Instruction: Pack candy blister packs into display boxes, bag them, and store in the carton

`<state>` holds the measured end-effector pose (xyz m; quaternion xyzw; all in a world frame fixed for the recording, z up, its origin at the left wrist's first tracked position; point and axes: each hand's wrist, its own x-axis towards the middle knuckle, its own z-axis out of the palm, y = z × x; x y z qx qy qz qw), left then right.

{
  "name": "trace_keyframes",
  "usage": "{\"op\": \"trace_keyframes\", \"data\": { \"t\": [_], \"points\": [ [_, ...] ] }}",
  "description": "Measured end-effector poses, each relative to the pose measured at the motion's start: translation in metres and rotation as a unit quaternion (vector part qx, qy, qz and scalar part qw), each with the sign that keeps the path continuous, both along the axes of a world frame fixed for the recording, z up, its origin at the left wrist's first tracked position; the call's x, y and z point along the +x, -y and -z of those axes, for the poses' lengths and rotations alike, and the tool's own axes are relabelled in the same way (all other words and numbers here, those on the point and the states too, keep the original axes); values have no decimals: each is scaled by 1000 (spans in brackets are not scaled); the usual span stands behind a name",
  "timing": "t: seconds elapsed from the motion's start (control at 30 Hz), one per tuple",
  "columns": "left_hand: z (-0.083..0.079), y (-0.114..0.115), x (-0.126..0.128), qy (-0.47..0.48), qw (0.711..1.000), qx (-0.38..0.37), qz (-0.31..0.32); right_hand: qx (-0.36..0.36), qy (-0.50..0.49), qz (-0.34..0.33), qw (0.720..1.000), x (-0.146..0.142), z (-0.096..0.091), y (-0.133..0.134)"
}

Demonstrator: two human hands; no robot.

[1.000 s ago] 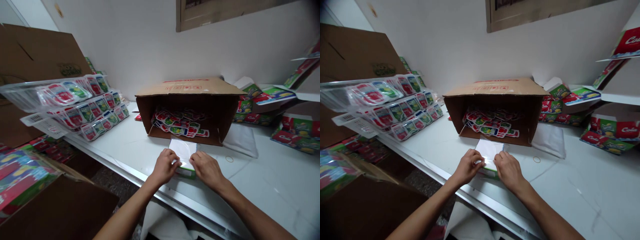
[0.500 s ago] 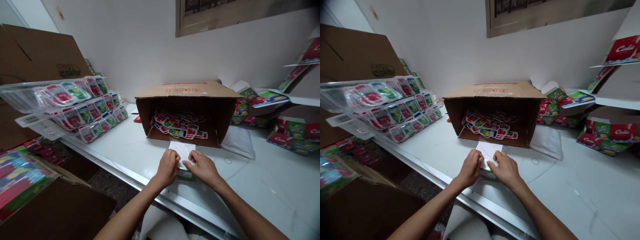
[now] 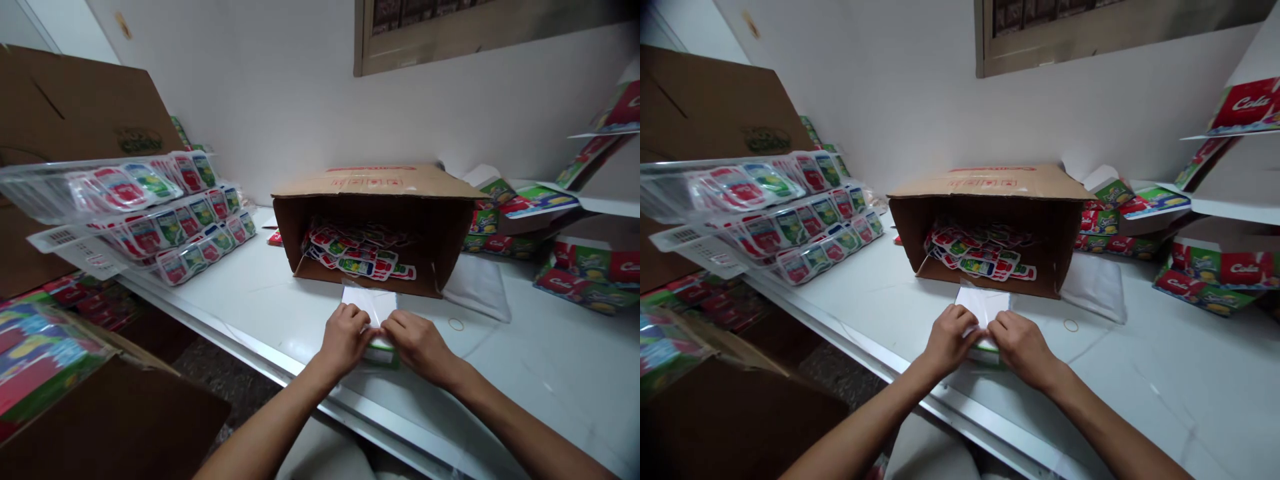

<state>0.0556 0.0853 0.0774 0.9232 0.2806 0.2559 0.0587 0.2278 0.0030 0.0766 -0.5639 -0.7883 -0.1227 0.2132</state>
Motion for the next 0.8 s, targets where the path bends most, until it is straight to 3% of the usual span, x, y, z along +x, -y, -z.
{"op": "trace_keyframes", "data": {
  "t": [0.1, 0.2, 0.37, 0.57, 0.7, 0.8],
  "points": [
    [-8, -2, 2, -97, 991, 78, 57, -70, -66, 24, 995, 0, -2, 4],
    [-13, 4, 1, -134, 981, 101, 100, -111, -126, 81, 983, -5, -4, 7],
    [-6, 13, -2, -125, 973, 150, 124, -83, -139, 202, 966, -14, 5, 5],
    [-1, 9, -1, -68, 991, 96, 58, 9, 41, 147, 988, -7, 18, 9],
    [2, 16, 3, -88, 992, 85, -10, -35, 102, 141, 984, -7, 3, 10],
    [6, 24, 5, -91, 990, 97, -40, -83, 133, 180, 971, -10, -12, 9]
  ]
}}
